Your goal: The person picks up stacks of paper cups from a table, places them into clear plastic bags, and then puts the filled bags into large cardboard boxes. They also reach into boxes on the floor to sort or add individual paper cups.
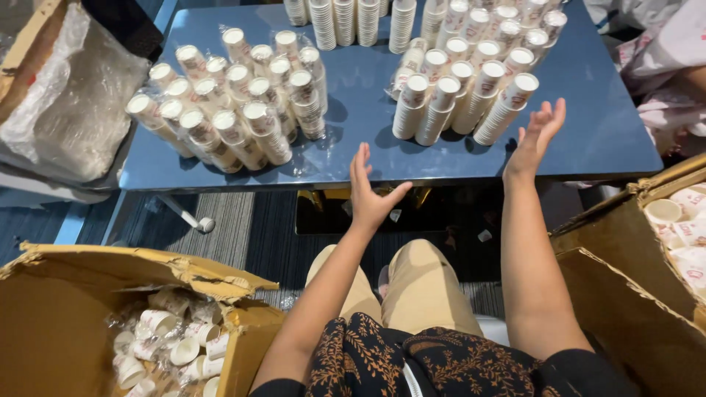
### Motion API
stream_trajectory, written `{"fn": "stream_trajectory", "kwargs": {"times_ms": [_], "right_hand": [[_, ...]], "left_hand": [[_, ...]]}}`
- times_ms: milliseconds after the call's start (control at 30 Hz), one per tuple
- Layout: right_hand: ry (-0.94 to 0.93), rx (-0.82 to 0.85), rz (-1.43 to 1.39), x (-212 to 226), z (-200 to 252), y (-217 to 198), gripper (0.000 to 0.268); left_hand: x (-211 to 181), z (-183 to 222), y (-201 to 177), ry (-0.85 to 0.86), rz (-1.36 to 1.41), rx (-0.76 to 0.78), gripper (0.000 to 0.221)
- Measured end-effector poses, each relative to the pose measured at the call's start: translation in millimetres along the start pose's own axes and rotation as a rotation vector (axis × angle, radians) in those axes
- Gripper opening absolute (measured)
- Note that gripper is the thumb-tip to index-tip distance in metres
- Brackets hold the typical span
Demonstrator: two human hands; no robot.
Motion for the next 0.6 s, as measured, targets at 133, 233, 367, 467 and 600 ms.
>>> {"fn": "stream_trajectory", "kwargs": {"times_ms": [133, 233, 367, 467, 600], "right_hand": [[0.179, 0.088, -0.111, -10, -38, 8, 0.098], [0.216, 0.172, -0.202, -25, -48, 23, 0.096], [0.271, 0.146, -0.29, -58, -57, 29, 0.097], [0.309, 0.182, -0.323, -68, -59, 32, 0.099], [0.328, 0.3, -0.359, -61, -59, 44, 0.102]], "left_hand": [[20, -59, 43, 0.049, -0.021, 0.044, 0.128], [51, -103, 66, 0.025, 0.008, 0.116, 0.127], [105, -162, 95, -0.122, 0.33, 0.229, 0.104], [137, -194, 120, -0.241, 0.618, 0.352, 0.1], [142, -203, 140, -0.347, 0.939, 0.557, 0.096]]}}
Point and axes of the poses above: each hand's wrist, its own z-axis away from the middle knuckle, its own y-axis out of the palm, x = y × z, the point moved 1 cm from there along -z, towards the middle knuckle, and after that the axes turned 3 degrees about -x, right-handed, at the moved point
